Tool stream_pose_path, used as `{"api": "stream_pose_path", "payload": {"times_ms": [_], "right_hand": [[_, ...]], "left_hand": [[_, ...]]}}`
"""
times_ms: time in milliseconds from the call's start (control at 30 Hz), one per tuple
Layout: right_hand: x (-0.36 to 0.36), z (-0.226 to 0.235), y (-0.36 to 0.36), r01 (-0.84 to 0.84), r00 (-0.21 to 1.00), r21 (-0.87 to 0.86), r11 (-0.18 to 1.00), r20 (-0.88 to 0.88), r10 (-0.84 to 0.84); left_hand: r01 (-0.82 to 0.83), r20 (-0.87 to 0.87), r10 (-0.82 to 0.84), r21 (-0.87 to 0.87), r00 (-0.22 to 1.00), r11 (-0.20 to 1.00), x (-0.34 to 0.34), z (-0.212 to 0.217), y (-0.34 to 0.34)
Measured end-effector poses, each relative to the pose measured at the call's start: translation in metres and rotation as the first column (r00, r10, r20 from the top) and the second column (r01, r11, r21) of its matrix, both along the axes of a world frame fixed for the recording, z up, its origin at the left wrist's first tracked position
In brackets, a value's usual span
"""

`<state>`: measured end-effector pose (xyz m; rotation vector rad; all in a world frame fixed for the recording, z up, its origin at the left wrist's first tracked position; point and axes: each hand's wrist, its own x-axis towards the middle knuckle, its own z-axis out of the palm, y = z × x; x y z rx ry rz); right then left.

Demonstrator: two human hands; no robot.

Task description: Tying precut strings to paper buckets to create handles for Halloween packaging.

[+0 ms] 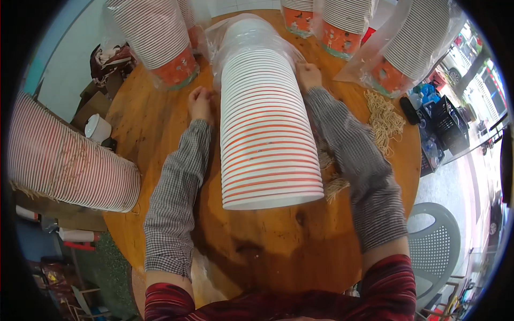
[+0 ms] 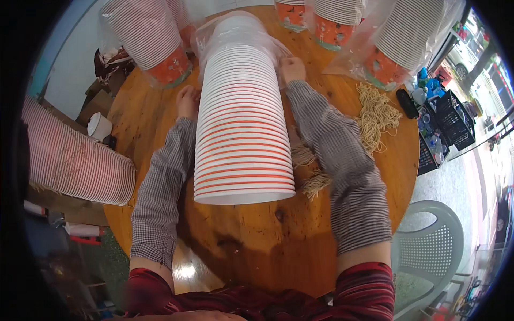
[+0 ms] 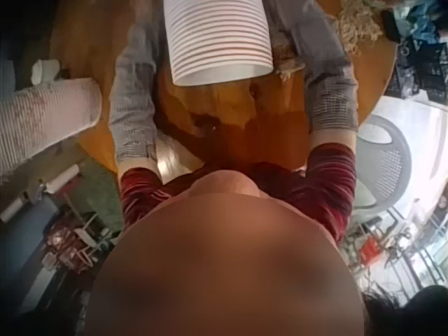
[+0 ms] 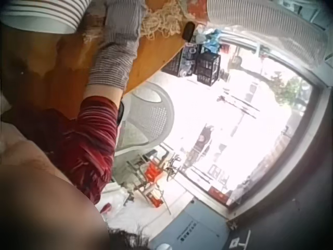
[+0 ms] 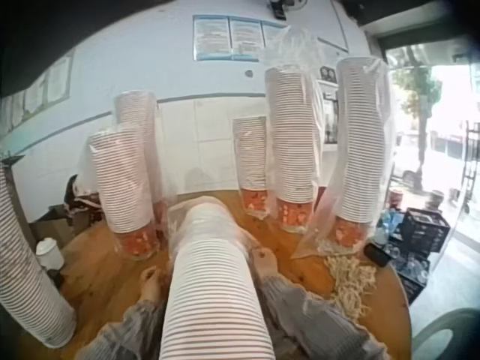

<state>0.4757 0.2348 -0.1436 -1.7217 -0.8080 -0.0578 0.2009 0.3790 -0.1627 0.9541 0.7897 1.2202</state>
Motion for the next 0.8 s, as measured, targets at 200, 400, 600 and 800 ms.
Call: {"api": "stream_pose_path", "payload": {"times_ms": [200, 400, 600, 800], "right_hand": [[-0.025, 0.019, -0.055, -0.424, 0.587, 0.215, 0.880, -0.675, 0.448], [-0.046, 0.009, -0.021, -0.426, 0.526, 0.275, 0.862, -0.700, 0.483], [-0.012, 0.011, 0.030, -0.190, 0.088, 0.517, 0.834, -0.838, 0.539], [0.020, -0.035, 0.083, -0.301, 0.275, 0.605, 0.737, -0.685, 0.675]], "left_hand": [[0.551, 0.214, -0.552, 0.072, 0.806, 0.832, -0.021, 0.035, -0.066], [0.534, 0.155, -0.519, -0.076, 0.841, 0.842, 0.023, 0.039, -0.067], [0.625, 0.242, -0.628, 0.101, 0.739, 0.774, 0.051, 0.035, -0.029], [0.563, 0.199, -0.565, 0.073, 0.801, 0.823, 0.057, 0.034, -0.023]]}}
